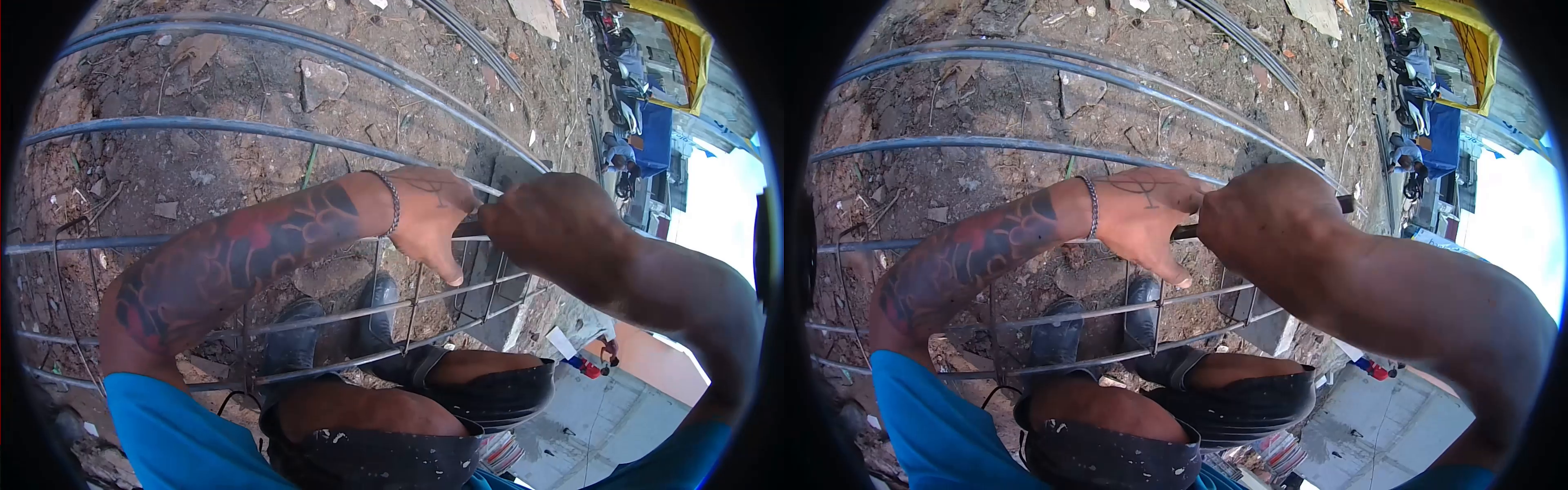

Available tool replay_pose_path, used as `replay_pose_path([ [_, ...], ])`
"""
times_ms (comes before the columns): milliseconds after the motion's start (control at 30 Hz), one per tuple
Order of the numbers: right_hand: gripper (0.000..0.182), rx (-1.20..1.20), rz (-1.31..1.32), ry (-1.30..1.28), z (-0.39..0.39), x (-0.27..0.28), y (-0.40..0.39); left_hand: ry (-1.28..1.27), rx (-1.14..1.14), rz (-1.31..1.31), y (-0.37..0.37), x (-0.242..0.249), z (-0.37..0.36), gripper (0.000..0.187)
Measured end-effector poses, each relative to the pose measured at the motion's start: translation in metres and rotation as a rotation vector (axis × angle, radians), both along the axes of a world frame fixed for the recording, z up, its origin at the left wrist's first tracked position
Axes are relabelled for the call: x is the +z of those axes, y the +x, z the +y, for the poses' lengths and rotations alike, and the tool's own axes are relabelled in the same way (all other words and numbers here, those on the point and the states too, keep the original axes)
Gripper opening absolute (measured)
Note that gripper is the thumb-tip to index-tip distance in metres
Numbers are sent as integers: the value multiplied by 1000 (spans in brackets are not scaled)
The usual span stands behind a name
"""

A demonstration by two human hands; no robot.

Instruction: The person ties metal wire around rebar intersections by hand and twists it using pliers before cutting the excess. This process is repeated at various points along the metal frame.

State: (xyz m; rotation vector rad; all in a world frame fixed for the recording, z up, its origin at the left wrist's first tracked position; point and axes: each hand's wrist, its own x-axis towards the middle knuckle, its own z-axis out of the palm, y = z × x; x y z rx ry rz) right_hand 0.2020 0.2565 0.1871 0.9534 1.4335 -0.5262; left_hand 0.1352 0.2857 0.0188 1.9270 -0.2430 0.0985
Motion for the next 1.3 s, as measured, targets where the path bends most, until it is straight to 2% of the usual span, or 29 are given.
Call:
replay_pose_path([
  [67, 5, 13, 36, 49, -2, 2, 3, -472, -196, -136, 27, -14, -10, 46],
  [100, 3, 30, 74, 98, -3, 2, 3, -467, -190, -130, 33, -13, -17, 46],
  [167, 6, -49, 33, 111, -11, 6, 0, -704, -281, 55, 40, -8, -33, 45],
  [200, 10, -137, -12, 112, -15, 7, -1, -703, -287, 60, 38, -2, -38, 45],
  [233, 10, -144, -9, 108, -20, 10, 4, -546, -147, -13, 36, 2, -44, 42],
  [267, 16, -299, 41, 101, -24, 17, 11, -389, -5, -87, 33, 7, -50, 39],
  [333, 23, -449, 110, 96, -20, 23, 13, -274, 86, -61, 30, 9, -63, 36],
  [400, 32, -759, -162, 50, -11, 32, 14, -173, 286, -105, 35, 3, -77, 37],
  [433, 32, -760, -154, 62, -10, 32, 13, -150, 523, -265, 33, 0, -85, 35],
  [467, 29, -688, -186, 72, -9, 29, 10, -143, 521, -264, 37, -6, -86, 35],
  [533, 24, -550, -249, 77, -9, 20, 1, -347, 231, -78, 30, 8, -60, 26],
  [567, 15, -378, -179, 110, -7, 20, -3, -361, 290, -232, 34, -4, -63, 24],
  [600, 15, -390, -172, 107, -12, 18, -1, -477, 270, -135, 24, 6, -53, 24],
  [667, 14, -136, -120, 157, -23, 15, 1, -317, 546, -436, 33, -6, -59, 26],
  [700, 13, -1, -91, 187, -26, 12, 1, -316, 545, -427, 31, -5, -65, 26],
  [767, 12, 288, -33, 246, -28, 7, 1, -210, 863, -172, 26, 3, -84, 31],
  [800, 12, 304, -23, 243, -39, 8, 7, -322, 1029, -305, 34, 6, -97, 30],
  [867, 16, 298, 22, 516, -74, 12, 35, -324, 713, -270, 31, 15, -82, 36],
  [900, 16, 308, 28, 520, -78, 9, 46, -279, 497, -174, 37, 15, -69, 44],
  [933, 18, 371, 103, 567, -81, 8, 54, -451, 125, 52, 40, 20, -45, 35],
  [1000, 20, 419, 178, 605, -86, 7, 68, -967, -344, 215, 58, 15, -47, 43],
  [1033, 20, 451, 227, 638, -83, 5, 76, -962, -352, 220, 62, 16, -45, 43],
  [1067, 20, 478, 275, 668, -84, 4, 81, -780, -282, 190, 66, 16, -43, 46],
  [1100, 26, 427, 229, 653, -83, 3, 79, -602, -211, 159, 65, 17, -42, 50],
  [1133, 26, 419, 232, 655, -79, 4, 77, -603, -215, 167, 66, 13, -45, 50],
  [1200, 28, 163, 205, 538, -64, 13, 70, -357, 133, -151, 63, 10, -57, 52],
  [1233, 29, -18, 175, 466, -53, 23, 64, -270, 133, -41, 55, 19, -55, 48],
  [1267, 30, -298, 29, 222, -33, 28, 61, -270, 116, -37, 57, 18, -63, 48],
  [1300, 30, -570, -62, 161, -19, 26, 63, -268, 256, -58, 59, 15, -74, 44],
])
